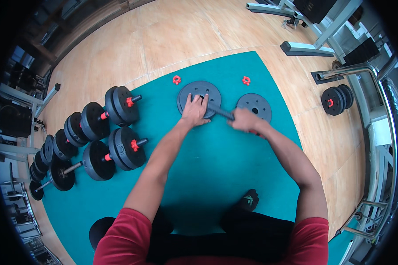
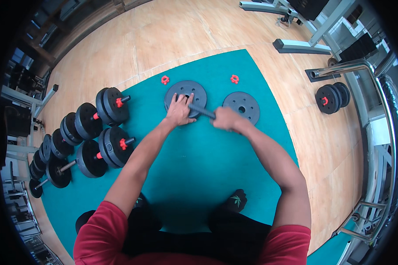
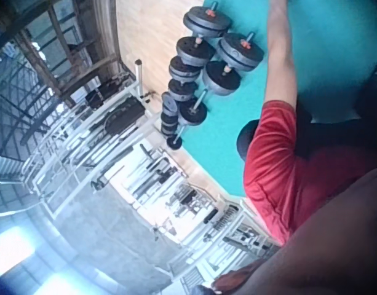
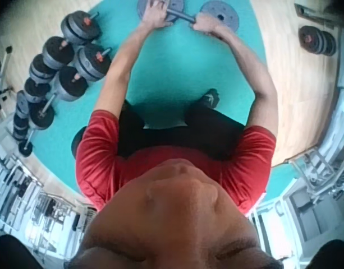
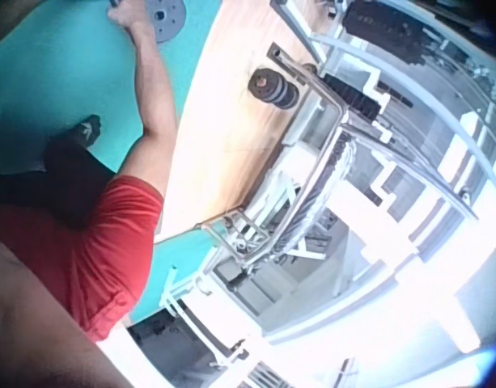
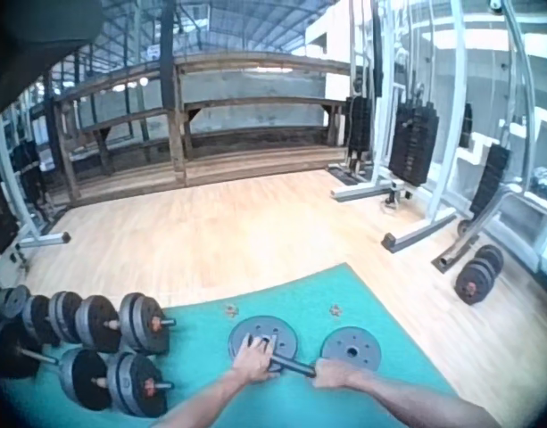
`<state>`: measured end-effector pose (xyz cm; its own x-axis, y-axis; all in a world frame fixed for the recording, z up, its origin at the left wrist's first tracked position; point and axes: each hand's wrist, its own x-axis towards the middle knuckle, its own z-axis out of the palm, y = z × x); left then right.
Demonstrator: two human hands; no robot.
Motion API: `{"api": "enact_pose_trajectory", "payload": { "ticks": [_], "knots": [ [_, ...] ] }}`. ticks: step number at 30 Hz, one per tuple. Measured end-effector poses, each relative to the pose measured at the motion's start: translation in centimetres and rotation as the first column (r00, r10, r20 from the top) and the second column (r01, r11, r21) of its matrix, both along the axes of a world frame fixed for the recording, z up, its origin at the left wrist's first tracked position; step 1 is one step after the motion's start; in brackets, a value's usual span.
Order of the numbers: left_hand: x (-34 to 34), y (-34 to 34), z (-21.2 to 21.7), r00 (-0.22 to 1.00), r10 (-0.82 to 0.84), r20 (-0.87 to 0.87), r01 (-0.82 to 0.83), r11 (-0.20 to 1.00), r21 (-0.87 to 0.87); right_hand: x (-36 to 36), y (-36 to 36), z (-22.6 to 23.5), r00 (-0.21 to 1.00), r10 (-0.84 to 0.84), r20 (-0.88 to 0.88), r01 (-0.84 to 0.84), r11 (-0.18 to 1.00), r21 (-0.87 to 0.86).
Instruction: The person assembles a dumbbell by sliding weight plates onto a bar and twisting red collars onto the ends to secure them. They add multiple plates to each side of the bar while kneeling on a gym mat.
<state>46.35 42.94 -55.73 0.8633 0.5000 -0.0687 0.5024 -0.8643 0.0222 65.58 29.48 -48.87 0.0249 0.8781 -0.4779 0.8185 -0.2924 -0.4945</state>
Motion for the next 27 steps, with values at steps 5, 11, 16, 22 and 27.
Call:
{"api": "enact_pose_trajectory", "payload": {
  "ticks": [5,11,16,22,27],
  "knots": [
    [-4.4,-2.8,0.1,0.984,0.053,0.168,-0.03,0.991,-0.133,-2.8,-7.3,-7.0,0.948,0.301,0.102,-0.252,0.907,-0.337],
    [-9.8,-4.7,3.1,0.765,0.466,0.444,-0.167,0.81,-0.562,-3.6,-9.4,-8.5,0.916,0.363,0.172,-0.268,0.871,-0.411],
    [-12.8,-3.8,3.6,0.147,0.986,-0.077,0.408,-0.132,-0.904,-3.1,-7.9,-8.9,0.918,0.384,0.097,-0.347,0.899,-0.268],
    [-14.9,-3.2,1.5,0.066,0.997,-0.046,0.298,-0.064,-0.952,-4.3,-5.4,-9.4,0.905,0.39,0.171,-0.398,0.917,0.013],
    [-14.5,-2.8,3.4,0.378,0.918,0.118,-0.083,0.161,-0.984,-4.6,-5.8,-9.0,0.88,0.385,0.279,-0.434,0.89,0.14]
  ]
}}
